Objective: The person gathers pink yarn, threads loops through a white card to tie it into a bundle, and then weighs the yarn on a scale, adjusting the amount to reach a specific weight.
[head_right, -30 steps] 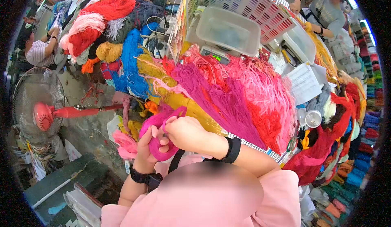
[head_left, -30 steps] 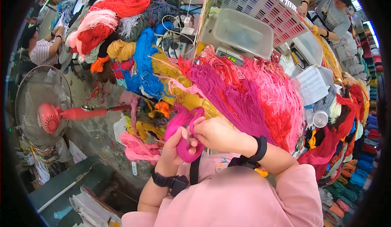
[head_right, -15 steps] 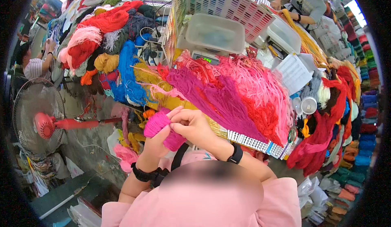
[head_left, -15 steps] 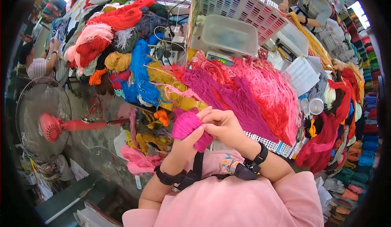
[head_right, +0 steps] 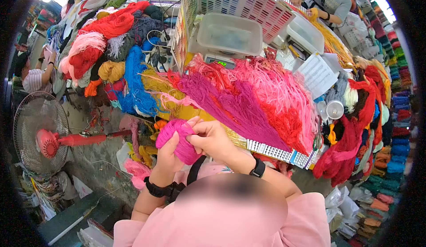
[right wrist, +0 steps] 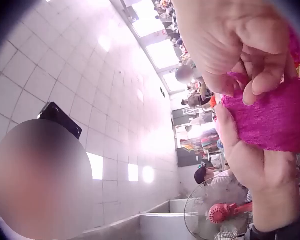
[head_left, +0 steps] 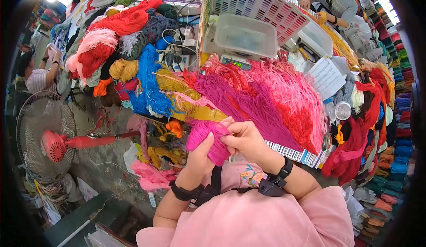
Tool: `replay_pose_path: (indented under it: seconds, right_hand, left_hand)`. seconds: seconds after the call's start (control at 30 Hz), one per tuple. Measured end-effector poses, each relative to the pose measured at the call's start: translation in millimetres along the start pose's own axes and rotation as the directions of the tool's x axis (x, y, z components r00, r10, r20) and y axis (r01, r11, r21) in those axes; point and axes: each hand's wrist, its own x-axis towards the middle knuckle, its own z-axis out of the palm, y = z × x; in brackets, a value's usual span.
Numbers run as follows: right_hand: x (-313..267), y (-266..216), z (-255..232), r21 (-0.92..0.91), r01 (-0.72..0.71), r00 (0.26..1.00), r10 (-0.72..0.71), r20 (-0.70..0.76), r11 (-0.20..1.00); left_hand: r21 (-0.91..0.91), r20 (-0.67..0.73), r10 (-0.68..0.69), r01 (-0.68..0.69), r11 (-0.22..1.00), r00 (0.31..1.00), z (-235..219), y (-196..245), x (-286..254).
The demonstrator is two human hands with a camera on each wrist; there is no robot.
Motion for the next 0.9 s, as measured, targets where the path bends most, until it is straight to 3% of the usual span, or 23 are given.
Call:
replay_pose_path:
  seconds: [0.03, 0.1, 0.17, 0.2, 0.23, 0.27, 0.33, 0.43, 0.57, 0.63, 0.83, 0.87, 0.9]
  right_hand:
    - [1.6, 2.0, -0.5, 0.000, -0.003, 1.000, 0.003, 0.002, 1.000]
    - [4.1, 5.2, -1.9, 0.237, 0.047, 0.999, -0.042, -0.024, 0.970]
    - [3.7, 5.4, 3.4, 0.130, 0.114, 0.992, -0.105, -0.074, 0.985]
    - [3.6, 4.7, 5.4, 0.020, 0.177, 0.978, -0.173, -0.116, 0.984]
    - [3.7, 3.3, 4.6, 0.021, 0.172, 0.979, -0.168, -0.116, 0.985]
    - [4.0, 1.1, 2.3, 0.022, 0.151, 0.984, -0.149, -0.095, 0.988]
    - [5.5, -3.4, -2.6, 0.018, 0.128, 0.989, -0.127, -0.074, 0.992]
    - [8.3, -9.0, -10.2, 0.153, 0.025, 0.999, -0.020, -0.032, 0.988]
    - [12.1, -8.9, -15.7, 0.101, -0.035, 0.999, 0.036, -0.009, 0.994]
    - [14.8, -7.6, -18.1, 0.076, -0.027, 0.999, 0.030, -0.034, 0.997]
    - [20.1, -5.1, -24.9, 0.250, -0.011, 1.000, 0.012, -0.005, 0.968]
    - [20.6, -7.0, -25.1, 0.312, -0.065, 0.998, 0.068, 0.002, 0.948]
    - [21.7, -8.4, -25.7, 0.371, -0.120, 0.992, 0.124, 0.013, 0.921]
  left_hand:
    - [-0.054, -0.005, 0.021, -0.021, 0.998, 1.000, -2.9, -0.8, 1.7]
    - [-0.122, -0.027, 0.010, -0.013, 0.992, 1.000, -8.7, -2.1, 2.6]
    - [-0.191, -0.046, -0.005, -0.004, 0.982, 0.999, -7.0, -1.7, 3.4]
    - [0.133, -0.084, 0.052, -0.040, 0.990, 0.995, 1.7, 1.2, 3.4]
    - [0.444, -0.104, 0.116, -0.058, 0.894, 0.988, 5.9, 2.6, 3.3]
    - [0.441, -0.107, 0.114, -0.056, 0.896, 0.988, 1.6, 0.8, 4.1]
    - [0.071, -0.166, 0.061, -0.050, 0.996, 0.984, -7.5, -3.1, 7.7]
    - [-0.086, -0.185, 0.068, -0.085, 0.993, 0.980, -4.6, -2.1, 14.3]
    - [0.077, -0.198, 0.085, -0.071, 0.995, 0.977, -4.1, -9.0, 17.9]
    - [0.118, -0.209, 0.177, -0.154, 0.981, 0.962, -2.3, -10.3, 21.4]
    - [0.070, -0.255, 0.170, -0.158, 0.985, 0.952, -4.8, -9.6, 24.4]
    - [0.071, -0.256, 0.170, -0.157, 0.985, 0.952, -6.2, -9.0, 24.8]
    - [-0.040, -0.225, 0.113, -0.125, 0.991, 0.968, -7.6, -8.1, 25.4]
